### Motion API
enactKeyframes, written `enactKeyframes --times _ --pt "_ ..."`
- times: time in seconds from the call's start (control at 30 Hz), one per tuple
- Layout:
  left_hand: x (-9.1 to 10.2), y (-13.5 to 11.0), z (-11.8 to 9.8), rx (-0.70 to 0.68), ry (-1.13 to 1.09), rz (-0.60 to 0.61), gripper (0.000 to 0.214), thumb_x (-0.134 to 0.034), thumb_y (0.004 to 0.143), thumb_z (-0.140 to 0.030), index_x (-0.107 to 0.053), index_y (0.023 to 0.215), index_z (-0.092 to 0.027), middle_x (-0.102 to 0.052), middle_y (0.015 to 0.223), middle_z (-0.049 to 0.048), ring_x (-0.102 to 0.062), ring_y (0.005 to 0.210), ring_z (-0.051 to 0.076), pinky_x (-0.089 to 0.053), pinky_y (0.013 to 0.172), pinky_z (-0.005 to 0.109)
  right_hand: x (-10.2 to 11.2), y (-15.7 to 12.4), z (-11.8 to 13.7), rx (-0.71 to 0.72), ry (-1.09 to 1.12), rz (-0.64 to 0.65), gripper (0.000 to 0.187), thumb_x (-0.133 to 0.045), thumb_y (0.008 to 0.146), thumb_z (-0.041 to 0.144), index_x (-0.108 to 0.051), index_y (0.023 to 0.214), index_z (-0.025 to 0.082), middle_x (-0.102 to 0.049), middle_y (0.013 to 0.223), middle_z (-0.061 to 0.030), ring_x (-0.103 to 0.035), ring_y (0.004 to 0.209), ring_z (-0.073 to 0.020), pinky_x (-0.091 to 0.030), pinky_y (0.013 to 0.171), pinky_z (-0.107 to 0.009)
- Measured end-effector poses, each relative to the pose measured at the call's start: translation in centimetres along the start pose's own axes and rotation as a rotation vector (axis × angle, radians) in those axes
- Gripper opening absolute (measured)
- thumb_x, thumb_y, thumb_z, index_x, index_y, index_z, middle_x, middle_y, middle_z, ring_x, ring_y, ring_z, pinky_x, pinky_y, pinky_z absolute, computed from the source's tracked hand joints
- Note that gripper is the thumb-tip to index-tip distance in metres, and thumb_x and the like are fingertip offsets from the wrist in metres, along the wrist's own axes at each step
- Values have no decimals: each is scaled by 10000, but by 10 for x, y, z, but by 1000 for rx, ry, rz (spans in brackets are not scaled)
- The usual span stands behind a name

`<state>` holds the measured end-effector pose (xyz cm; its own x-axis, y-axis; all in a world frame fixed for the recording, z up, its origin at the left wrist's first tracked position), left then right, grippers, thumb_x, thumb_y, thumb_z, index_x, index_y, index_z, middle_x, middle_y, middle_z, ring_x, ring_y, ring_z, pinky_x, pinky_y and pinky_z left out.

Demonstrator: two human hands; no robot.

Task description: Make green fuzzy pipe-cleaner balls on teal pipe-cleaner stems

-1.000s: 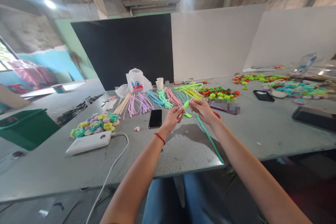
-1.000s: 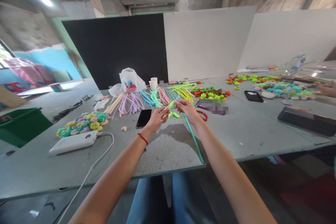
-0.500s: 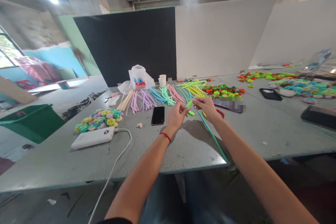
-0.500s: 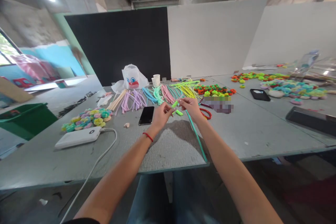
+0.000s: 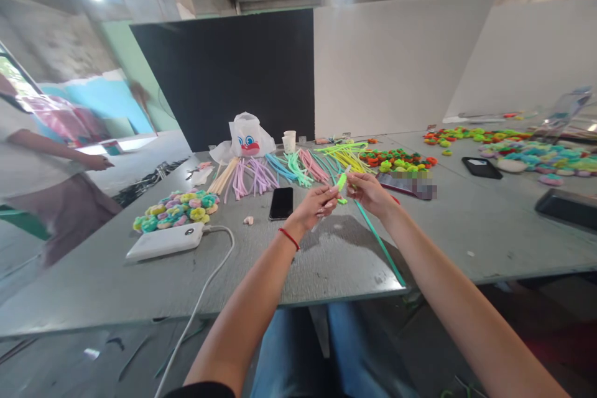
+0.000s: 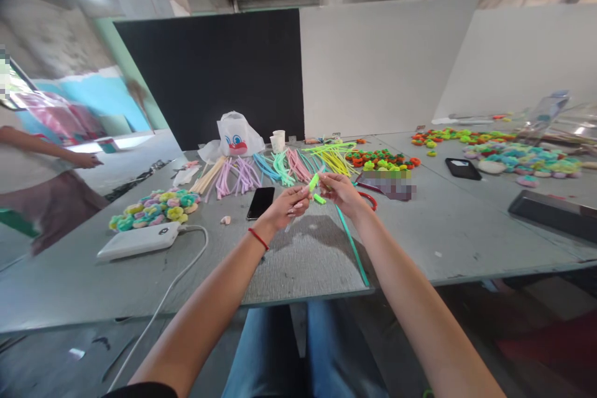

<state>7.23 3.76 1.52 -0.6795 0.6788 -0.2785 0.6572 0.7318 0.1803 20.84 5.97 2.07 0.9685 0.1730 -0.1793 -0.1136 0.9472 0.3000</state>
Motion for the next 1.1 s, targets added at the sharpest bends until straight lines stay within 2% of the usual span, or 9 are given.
enactKeyframes --times 0.07,0.13,0.3,0.4,0.47,0.67,0.87,1.0,1.1 --pt "0 0 2 29 -2 16 310 -644 803 -396 -543 693 -124 -358 463 -81 -200 350 6 -129 355 162 0 0 0 0 2 3 403 -795 562 535 -612 638 184 -488 578 41 -455 515 -80 -408 516 -226" --pt "2 2 4 31 11 -21 311 -630 810 -405 -551 698 -126 -384 462 -73 -236 348 13 -162 354 162 2 2 -1 14 -8 -23 386 -791 574 527 -627 649 185 -509 581 36 -468 523 -83 -406 519 -225" --pt "16 7 11 -8 171 -282 327 -720 709 -428 -561 748 -145 -623 648 9 -448 418 43 -325 402 175 8 7 -5 58 -71 -125 382 -817 539 501 -677 680 175 -530 571 28 -433 500 -75 -363 480 -218" --pt "22 8 14 -27 200 -389 346 -794 622 -367 -536 689 -147 -624 632 1 -462 424 45 -339 412 180 9 8 -7 67 -103 -145 391 -820 528 506 -680 656 165 -533 558 25 -429 493 -74 -355 477 -220" --pt "23 8 13 -26 159 -384 333 -791 623 -342 -527 653 -142 -586 589 -15 -436 406 39 -309 397 178 9 8 -7 64 -111 -131 374 -814 549 498 -681 648 163 -538 561 23 -432 494 -72 -359 487 -222" --pt "10 5 6 -3 52 -165 287 -716 719 -347 -557 657 -116 -451 534 -52 -310 379 10 -212 379 171 11 8 -3 82 -87 -90 342 -800 594 482 -679 660 169 -554 581 24 -453 518 -70 -369 513 -211" --pt "6 5 6 -9 77 -81 313 -697 735 -403 -589 680 -114 -464 529 -45 -295 389 12 -229 389 172 4 4 -2 45 -73 -35 384 -760 617 541 -670 710 180 -564 610 21 -497 538 -85 -421 543 -223" --pt "9 8 7 -55 142 -140 343 -695 718 -447 -613 697 -115 -534 554 -23 -349 381 18 -255 381 179 2 3 0 58 -91 -66 407 -770 588 557 -643 654 176 -523 571 32 -464 513 -77 -392 516 -217" --pt "16 10 12 -22 240 -287 328 -753 666 -413 -624 746 -121 -601 580 -6 -405 385 31 -317 394 180 3 4 2 85 -123 -126 428 -784 559 558 -606 579 169 -468 519 46 -398 476 -64 -339 479 -217"
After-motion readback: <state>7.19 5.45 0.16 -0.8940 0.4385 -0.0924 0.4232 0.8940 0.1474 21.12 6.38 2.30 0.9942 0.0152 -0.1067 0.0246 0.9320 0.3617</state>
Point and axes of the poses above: each hand's wrist, its own y-axis towards the middle knuckle, its own x-axis out of the back of the hand, z = x × y, the point moved 5 cm from there along y, towards the middle knuckle
